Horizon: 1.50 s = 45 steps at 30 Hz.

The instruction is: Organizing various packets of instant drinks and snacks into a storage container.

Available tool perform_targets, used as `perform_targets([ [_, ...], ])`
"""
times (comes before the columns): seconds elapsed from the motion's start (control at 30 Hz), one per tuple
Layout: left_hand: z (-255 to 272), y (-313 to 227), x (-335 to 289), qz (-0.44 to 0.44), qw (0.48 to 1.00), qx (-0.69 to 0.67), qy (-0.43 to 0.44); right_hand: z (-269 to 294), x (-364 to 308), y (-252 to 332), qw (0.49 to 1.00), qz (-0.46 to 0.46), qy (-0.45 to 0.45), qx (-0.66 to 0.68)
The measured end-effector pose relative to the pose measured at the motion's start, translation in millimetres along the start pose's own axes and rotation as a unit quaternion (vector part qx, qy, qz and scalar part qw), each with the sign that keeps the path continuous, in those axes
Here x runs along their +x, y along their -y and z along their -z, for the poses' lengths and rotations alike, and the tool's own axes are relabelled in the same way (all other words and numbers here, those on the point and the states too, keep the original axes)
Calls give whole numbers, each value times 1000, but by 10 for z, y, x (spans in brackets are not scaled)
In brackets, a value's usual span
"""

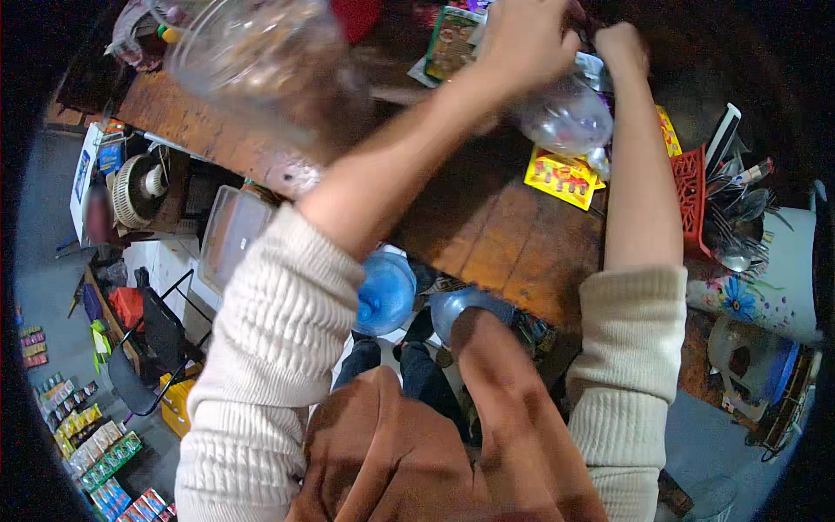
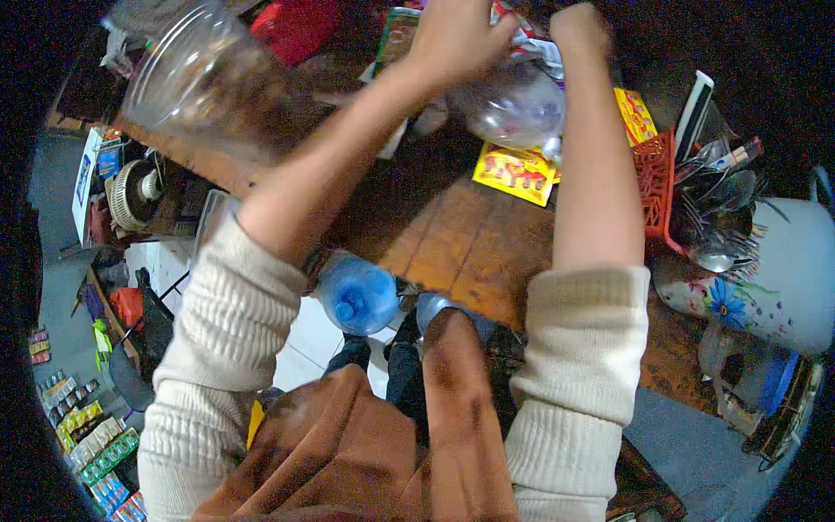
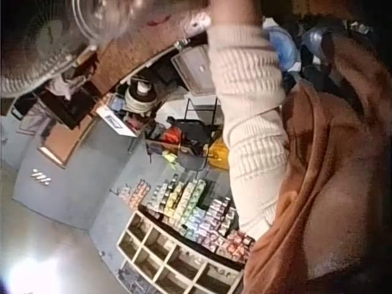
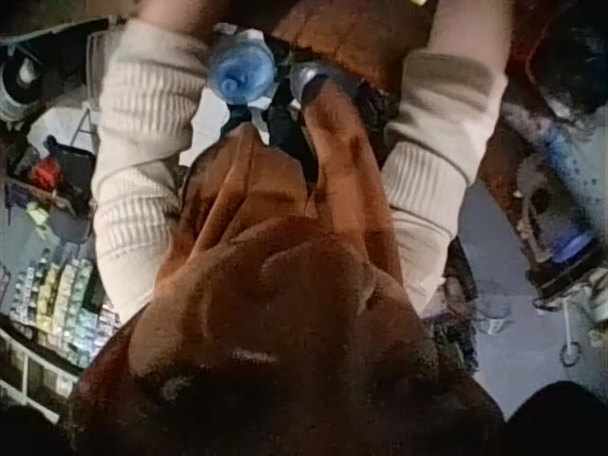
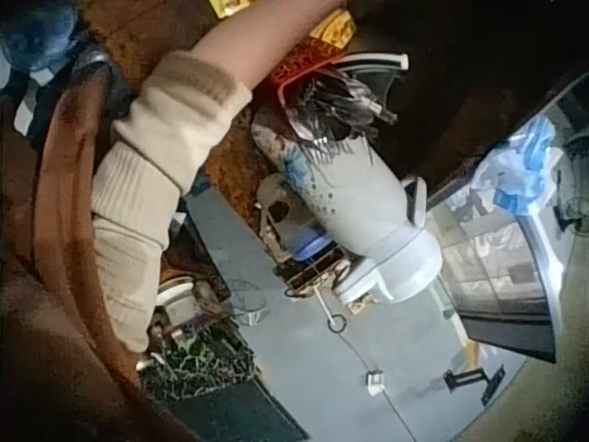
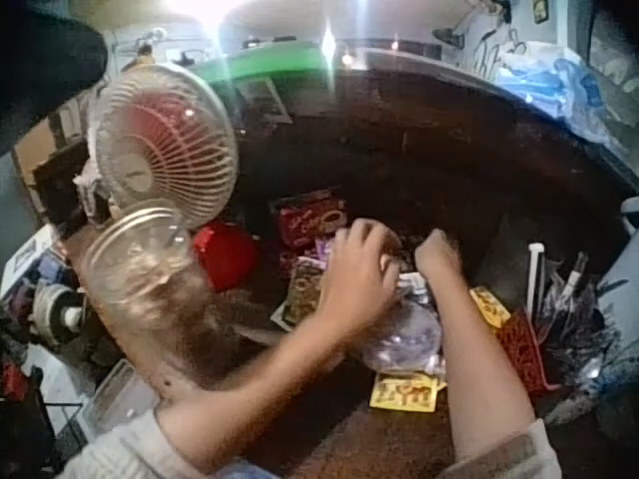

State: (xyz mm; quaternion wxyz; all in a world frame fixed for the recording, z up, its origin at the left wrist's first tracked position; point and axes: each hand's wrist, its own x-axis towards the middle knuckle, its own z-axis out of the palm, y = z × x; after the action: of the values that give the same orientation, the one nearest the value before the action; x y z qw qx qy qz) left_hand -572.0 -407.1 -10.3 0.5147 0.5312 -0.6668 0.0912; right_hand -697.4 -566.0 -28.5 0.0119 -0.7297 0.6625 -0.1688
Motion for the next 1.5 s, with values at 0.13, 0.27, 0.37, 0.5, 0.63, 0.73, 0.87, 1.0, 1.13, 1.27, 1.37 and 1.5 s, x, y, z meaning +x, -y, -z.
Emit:
perform_targets([
  [0.13,-614,667,424,51,979,150,131,-441,232,199,990,-33,88,106],
  [0.27,-1132,671,813,83,927,151,332,-717,382,-304,985,42,-110,122],
  [0.37,-1111,1174,639,94,926,201,305,-310,-112,246,925,-124,-244,263],
  [0.5,-1159,1026,565,29,962,193,193,122,-11,372,882,-256,-206,337],
  [0.63,-701,581,528,149,984,92,-46,134,-214,396,896,-224,-147,354],
  [0.73,-536,384,401,221,901,-317,-197,120,62,272,907,-203,-121,350],
  [0.87,157,-166,-70,461,756,-456,-89,119,9,270,913,-162,-62,368],
  [1.0,601,-508,-496,467,687,-554,-45,191,-146,105,919,-120,-16,374],
  [1.13,1044,-598,-732,490,653,-577,1,242,-306,115,921,-77,47,378],
  [1.27,1440,-790,-825,468,677,-567,41,353,-81,-391,924,-34,101,368],
  [1.37,1827,-802,-975,463,706,-534,47,801,-1028,178,827,-9,166,536],
  [1.5,2199,-776,-1127,433,751,-493,72,793,-1243,191,833,45,191,517],
])
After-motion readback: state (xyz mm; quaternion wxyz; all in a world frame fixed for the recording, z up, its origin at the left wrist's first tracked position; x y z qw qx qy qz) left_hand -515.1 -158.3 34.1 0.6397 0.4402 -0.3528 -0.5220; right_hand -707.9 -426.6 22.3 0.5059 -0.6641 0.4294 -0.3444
